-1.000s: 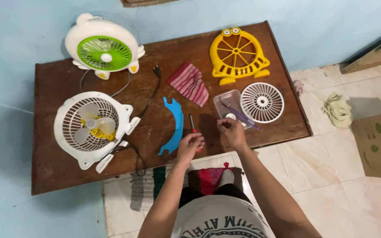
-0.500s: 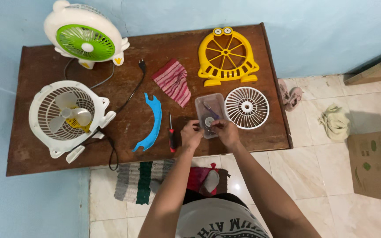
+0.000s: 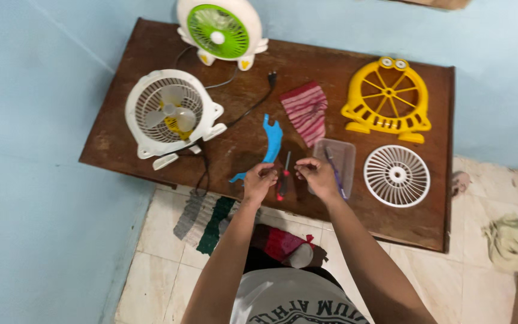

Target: The person uses a screwdriver to remove screws from a white desk fan, then detaches the front grille and separates the yellow fan blade assembly from the motor housing. The person places the removed parts on the table.

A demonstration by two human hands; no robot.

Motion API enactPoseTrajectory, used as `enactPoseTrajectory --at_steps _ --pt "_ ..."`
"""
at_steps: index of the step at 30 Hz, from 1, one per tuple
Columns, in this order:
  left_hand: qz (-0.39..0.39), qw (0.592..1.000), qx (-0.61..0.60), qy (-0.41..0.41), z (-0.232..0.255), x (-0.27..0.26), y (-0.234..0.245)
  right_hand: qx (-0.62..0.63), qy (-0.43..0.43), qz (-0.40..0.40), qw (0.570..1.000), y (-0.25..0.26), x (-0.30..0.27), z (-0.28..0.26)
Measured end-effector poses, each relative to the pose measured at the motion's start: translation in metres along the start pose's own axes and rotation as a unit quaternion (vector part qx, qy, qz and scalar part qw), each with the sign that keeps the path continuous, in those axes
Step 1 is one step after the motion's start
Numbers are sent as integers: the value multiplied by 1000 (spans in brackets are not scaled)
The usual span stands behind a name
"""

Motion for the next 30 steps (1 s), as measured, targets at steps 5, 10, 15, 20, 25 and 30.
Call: enactPoseTrajectory --at_steps 5,10,15,20,25,30 --pt "46 989 -131 49 27 3 85 -1 -4 -48 999 -84 40 1" --pt "1 961 -275 39 50 28 143 -43 27 -54 997 -162 77 -12" --pt "-55 935 -343 74 61 59 158 -191 151 -34 969 -209 115 -31" --pt "-101 916 -387 39 57 74 156 -295 229 -70 925 -228 125 -43" --pt "-104 913 -392 43 38 76 172 -397 269 -101 872 -244 111 -65" --pt "-108 911 -395 50 33 70 197 -399 304 -157 851 -262 106 -82"
Point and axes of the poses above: each hand's wrist, its own x-axis towards the middle knuckle, its own y-axis out of the back of the hand, z = x × y, the point moved 3 cm from there along x, towards the middle knuckle, and after that the axes turned 15 degrees about y, right-handed, at the moved point
